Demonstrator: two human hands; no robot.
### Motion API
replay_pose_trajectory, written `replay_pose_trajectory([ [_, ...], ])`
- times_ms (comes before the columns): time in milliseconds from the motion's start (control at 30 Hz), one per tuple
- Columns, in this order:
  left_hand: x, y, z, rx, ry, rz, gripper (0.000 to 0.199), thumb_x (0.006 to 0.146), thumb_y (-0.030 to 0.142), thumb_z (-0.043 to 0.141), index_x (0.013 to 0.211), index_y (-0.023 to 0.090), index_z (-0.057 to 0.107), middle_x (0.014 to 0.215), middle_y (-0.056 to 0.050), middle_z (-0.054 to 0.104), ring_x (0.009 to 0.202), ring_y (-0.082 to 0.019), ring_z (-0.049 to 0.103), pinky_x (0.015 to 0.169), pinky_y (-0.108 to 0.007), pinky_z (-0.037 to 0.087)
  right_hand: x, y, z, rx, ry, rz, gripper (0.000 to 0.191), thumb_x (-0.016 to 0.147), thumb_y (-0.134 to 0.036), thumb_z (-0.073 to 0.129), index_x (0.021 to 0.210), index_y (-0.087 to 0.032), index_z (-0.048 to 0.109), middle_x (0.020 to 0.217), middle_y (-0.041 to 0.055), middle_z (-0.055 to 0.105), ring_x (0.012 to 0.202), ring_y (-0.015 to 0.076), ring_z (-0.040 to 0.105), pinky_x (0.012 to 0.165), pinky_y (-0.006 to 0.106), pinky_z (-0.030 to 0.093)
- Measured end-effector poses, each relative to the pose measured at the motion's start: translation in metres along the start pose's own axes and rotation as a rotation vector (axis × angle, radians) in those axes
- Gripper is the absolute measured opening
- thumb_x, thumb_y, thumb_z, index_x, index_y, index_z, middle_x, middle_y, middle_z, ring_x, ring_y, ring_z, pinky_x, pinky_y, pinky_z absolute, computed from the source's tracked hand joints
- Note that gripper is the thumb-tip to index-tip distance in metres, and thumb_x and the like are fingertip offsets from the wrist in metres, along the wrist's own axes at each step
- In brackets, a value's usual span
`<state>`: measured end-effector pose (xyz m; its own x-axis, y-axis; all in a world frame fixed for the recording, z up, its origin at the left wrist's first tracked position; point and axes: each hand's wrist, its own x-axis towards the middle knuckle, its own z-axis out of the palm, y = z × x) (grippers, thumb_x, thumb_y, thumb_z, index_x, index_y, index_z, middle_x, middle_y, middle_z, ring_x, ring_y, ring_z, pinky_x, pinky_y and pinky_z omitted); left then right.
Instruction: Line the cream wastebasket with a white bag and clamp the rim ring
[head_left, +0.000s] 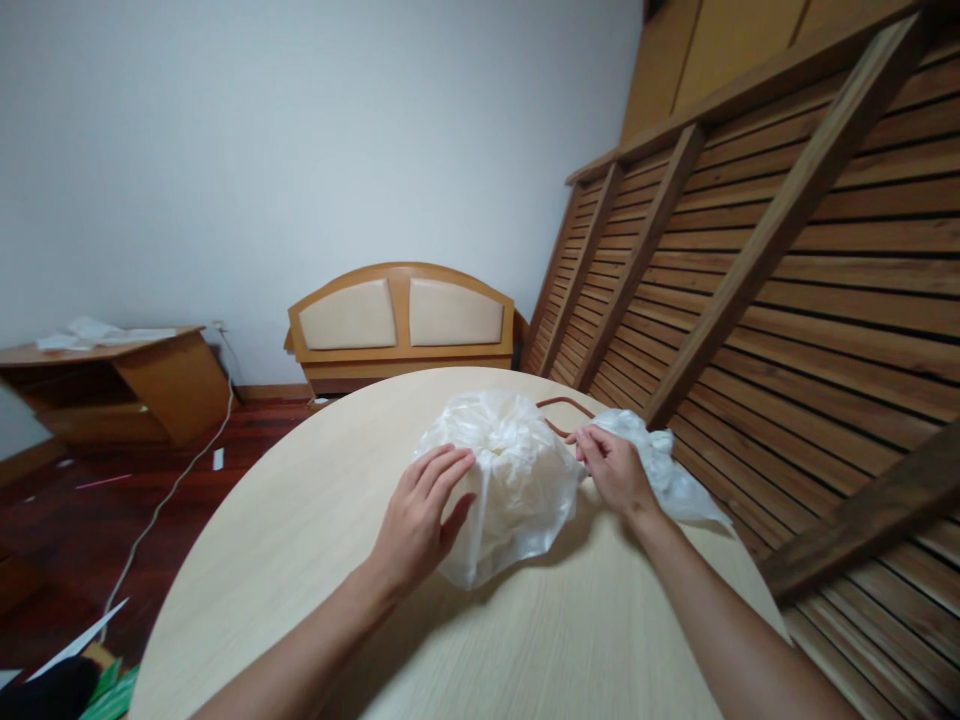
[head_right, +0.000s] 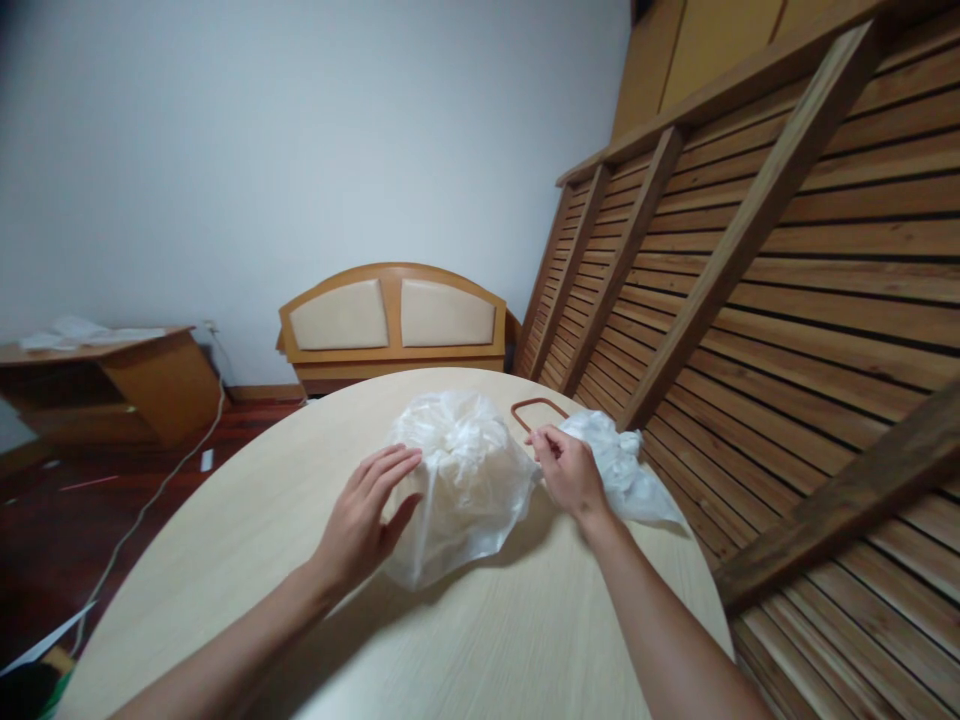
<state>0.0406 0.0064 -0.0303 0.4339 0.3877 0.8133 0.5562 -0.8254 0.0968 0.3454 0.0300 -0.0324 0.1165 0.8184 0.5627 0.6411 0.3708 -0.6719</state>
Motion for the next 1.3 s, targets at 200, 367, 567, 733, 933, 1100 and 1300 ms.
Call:
replay_pose_trajectory([
  [200, 0.001, -0.033, -0.003, 0.004, 0.059, -0.015, 0.027, 0.097, 0.016, 0.055, 0.122, 0.024, 0.060, 0.119, -0.009, 0.071, 0.115, -0.024, 0.063, 0.099, -0.043, 0.054, -0.008, -0.018, 0.008, 0.040, -0.135, -0.186, 0.039, 0.100, -0.043, 0.045, 0.080, -0.020, 0.068, 0.078, 0.0042, 0.070, 0.072, 0.0204, 0.065, 0.066, 0.031, 0.048],
  [367, 0.001, -0.055, -0.012, 0.034, 0.057, -0.024, 0.026, 0.098, 0.017, 0.053, 0.122, 0.023, 0.060, 0.121, -0.008, 0.071, 0.120, -0.023, 0.061, 0.103, -0.044, 0.052, -0.017, -0.031, 0.017, 0.142, -0.271, -0.346, 0.031, 0.101, -0.036, 0.043, 0.091, -0.020, 0.068, 0.094, 0.0074, 0.070, 0.088, 0.0211, 0.066, 0.079, 0.034, 0.053],
  [567, -0.003, -0.074, -0.018, 0.120, 0.037, -0.030, 0.024, 0.099, 0.022, 0.052, 0.121, 0.024, 0.061, 0.132, -0.010, 0.065, 0.126, -0.025, 0.059, 0.107, -0.045, 0.050, -0.022, -0.032, 0.020, 0.165, -0.429, -0.414, 0.020, 0.093, -0.026, 0.050, 0.100, -0.021, 0.069, 0.114, 0.0097, 0.065, 0.092, 0.0200, 0.066, 0.072, 0.031, 0.054],
  [733, -0.007, -0.084, -0.018, 0.240, 0.055, -0.062, 0.022, 0.100, 0.023, 0.052, 0.120, 0.025, 0.061, 0.135, -0.011, 0.059, 0.124, -0.026, 0.058, 0.103, -0.045, 0.052, -0.025, -0.034, 0.020, 0.102, -0.452, -0.493, 0.018, 0.081, -0.015, 0.060, 0.095, -0.022, 0.070, 0.114, 0.0090, 0.065, 0.100, 0.0221, 0.066, 0.088, 0.037, 0.054],
  [933, -0.003, -0.076, -0.019, 0.247, 0.081, -0.086, 0.034, 0.095, 0.009, 0.048, 0.124, 0.022, 0.058, 0.139, -0.016, 0.053, 0.127, -0.028, 0.054, 0.101, -0.047, 0.053, -0.027, -0.040, 0.023, 0.095, -0.484, -0.529, 0.014, 0.077, -0.016, 0.068, 0.090, -0.022, 0.069, 0.109, 0.0081, 0.065, 0.097, 0.0218, 0.068, 0.085, 0.035, 0.054],
  [1100, 0.005, -0.037, -0.028, 0.141, 0.242, 0.054, 0.024, 0.085, 0.008, 0.056, 0.106, 0.020, 0.059, 0.098, -0.008, 0.065, 0.089, -0.021, 0.064, 0.078, -0.035, 0.056, -0.027, -0.045, 0.022, 0.078, -0.490, -0.545, 0.009, 0.079, -0.015, 0.067, 0.084, -0.022, 0.067, 0.098, 0.0053, 0.066, 0.087, 0.0186, 0.067, 0.078, 0.031, 0.053],
  [1300, 0.009, 0.023, -0.024, 0.033, -0.185, 0.146, 0.023, 0.091, 0.035, 0.060, 0.107, 0.019, 0.057, 0.078, -0.001, 0.067, 0.061, -0.015, 0.063, 0.055, -0.026, 0.049, -0.026, -0.046, 0.019, 0.074, -0.434, -0.590, 0.014, 0.076, -0.009, 0.063, 0.082, -0.022, 0.063, 0.090, 0.0038, 0.067, 0.082, 0.0175, 0.065, 0.075, 0.030, 0.051],
])
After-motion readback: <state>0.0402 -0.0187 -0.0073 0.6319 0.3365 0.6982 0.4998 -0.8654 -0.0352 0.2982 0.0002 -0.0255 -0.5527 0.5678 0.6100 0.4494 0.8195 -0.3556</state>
